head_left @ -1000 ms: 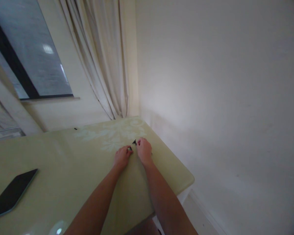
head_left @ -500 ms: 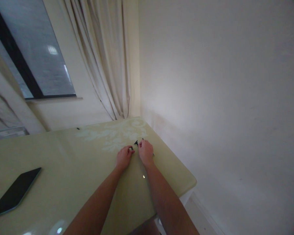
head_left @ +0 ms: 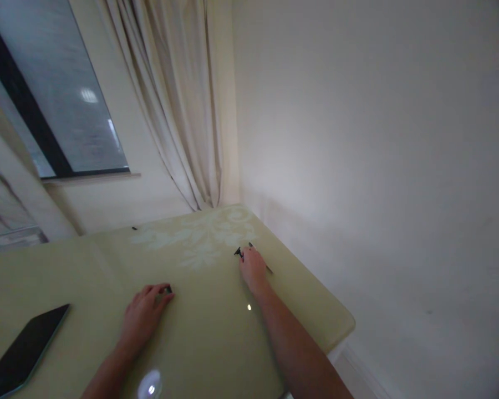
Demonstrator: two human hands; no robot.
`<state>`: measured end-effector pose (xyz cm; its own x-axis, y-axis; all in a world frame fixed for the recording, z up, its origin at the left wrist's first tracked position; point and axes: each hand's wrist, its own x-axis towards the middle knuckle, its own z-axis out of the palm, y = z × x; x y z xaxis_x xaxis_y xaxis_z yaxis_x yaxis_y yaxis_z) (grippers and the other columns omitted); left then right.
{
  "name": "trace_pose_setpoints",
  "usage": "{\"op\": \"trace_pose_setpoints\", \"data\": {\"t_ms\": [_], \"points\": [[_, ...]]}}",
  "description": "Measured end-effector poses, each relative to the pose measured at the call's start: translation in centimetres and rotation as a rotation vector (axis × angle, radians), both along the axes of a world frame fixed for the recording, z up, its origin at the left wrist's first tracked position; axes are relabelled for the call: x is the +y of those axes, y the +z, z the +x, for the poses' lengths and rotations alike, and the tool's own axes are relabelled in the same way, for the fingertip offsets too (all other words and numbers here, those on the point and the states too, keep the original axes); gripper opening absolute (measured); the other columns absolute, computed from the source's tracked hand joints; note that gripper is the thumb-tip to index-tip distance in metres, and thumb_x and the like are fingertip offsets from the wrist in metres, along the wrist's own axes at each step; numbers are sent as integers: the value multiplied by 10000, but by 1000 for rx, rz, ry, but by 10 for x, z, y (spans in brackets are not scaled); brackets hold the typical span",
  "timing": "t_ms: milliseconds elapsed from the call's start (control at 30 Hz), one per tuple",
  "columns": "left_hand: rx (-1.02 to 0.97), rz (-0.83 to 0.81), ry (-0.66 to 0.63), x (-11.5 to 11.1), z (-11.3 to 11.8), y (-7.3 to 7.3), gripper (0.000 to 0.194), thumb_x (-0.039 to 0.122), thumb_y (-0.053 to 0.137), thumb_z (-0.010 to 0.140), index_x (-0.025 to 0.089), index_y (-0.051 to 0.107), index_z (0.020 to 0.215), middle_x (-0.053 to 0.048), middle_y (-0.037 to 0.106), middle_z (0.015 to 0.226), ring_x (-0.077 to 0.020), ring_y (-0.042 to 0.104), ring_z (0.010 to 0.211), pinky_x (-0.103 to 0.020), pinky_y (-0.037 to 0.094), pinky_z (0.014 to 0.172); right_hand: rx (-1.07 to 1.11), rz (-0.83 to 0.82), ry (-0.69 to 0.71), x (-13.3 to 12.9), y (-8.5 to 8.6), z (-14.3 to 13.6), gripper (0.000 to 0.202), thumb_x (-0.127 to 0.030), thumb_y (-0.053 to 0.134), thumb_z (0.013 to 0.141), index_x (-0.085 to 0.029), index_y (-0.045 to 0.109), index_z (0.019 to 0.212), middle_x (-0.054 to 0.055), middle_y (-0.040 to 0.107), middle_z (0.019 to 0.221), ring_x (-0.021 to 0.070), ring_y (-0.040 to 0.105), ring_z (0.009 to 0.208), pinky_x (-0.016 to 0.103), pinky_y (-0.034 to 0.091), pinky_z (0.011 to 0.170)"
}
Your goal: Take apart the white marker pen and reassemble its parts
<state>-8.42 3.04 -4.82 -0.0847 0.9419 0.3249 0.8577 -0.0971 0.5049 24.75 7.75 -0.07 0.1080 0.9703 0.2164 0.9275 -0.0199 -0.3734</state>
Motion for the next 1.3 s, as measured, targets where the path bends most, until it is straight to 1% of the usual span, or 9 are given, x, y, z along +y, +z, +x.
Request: {"op": "trace_pose_setpoints", "data": {"t_ms": [200, 367, 533, 800, 933, 1000, 1067, 1200, 1300], "points": [[98, -33, -100, -4, 12, 0, 427, 403, 462, 959, 210, 744, 1215, -121, 720, 1147, -282, 688, 1069, -398, 512, 959, 69, 33, 135, 3, -6, 4, 167, -116, 649, 934, -179, 745, 1055, 108, 745, 1080, 228, 690, 990, 287, 452, 830], [147, -42, -126, -7, 24, 7, 389, 347, 483, 973, 176, 735, 1215, -144, 711, 1183, -294, 667, 1117, -406, 496, 987, 198, 150, 231, -4, -12, -15, 154, -93, 657, 896, -176, 719, 1010, 81, 716, 1029, 190, 657, 883, 267, 442, 801], [216, -126, -25, -8, 25, 15, 399, 329, 473, 989, 191, 719, 1272, -148, 700, 1236, -306, 651, 1166, -411, 487, 972, 177, 139, 353, -8, -13, -59, 136, -92, 648, 884, -179, 698, 976, 75, 691, 1002, 187, 621, 853, 275, 431, 782], [204, -203, 60, -8, 17, 21, 454, 410, 424, 1016, 234, 695, 1335, -141, 687, 1279, -322, 628, 1232, -467, 466, 978, 215, 94, 392, -2, -21, -161, 164, -131, 653, 881, -184, 688, 1032, 86, 693, 1041, 204, 636, 897, 294, 448, 779], [228, -202, 66, -5, 11, 18, 490, 402, 370, 1027, 225, 688, 1355, -159, 676, 1298, -341, 612, 1258, -493, 469, 983, 230, 72, 391, -3, -24, -182, 149, -237, 670, 931, -181, 692, 1068, 104, 699, 1083, 220, 654, 933, 302, 463, 776], [217, -221, 89, -2, 8, 17, 504, 406, 368, 1024, 220, 684, 1370, -162, 677, 1302, -347, 619, 1244, -500, 480, 974, 236, 69, 381, 0, -18, -169, 188, -317, 678, 951, -183, 696, 1082, 104, 702, 1094, 225, 659, 945, 309, 473, 792], [204, -217, 96, 0, 6, 15, 513, 409, 374, 1018, 213, 686, 1375, -160, 683, 1292, -347, 632, 1217, -500, 490, 965, 203, 77, 316, 5, -9, -136, 184, -312, 649, 974, -189, 700, 1100, 103, 703, 1108, 232, 660, 987, 320, 478, 832], [174, -173, 77, 4, 1, 15, 521, 387, 385, 1000, 182, 689, 1371, -155, 706, 1232, -334, 661, 1152, -469, 510, 944, -43, 132, 76, 16, 10, -32, 208, -180, 637, 942, -174, 696, 1141, 159, 675, 1213, 284, 606, 1163, 362, 452, 954], [160, -138, 89, 2, 6, 20, 515, 381, 367, 1002, 153, 711, 1311, -162, 717, 1187, -324, 674, 1106, -430, 513, 933, -169, 121, -95, 16, 12, 40, 271, -167, 633, 930, -155, 666, 1199, 201, 647, 1252, 319, 577, 1207, 378, 435, 959]]}}
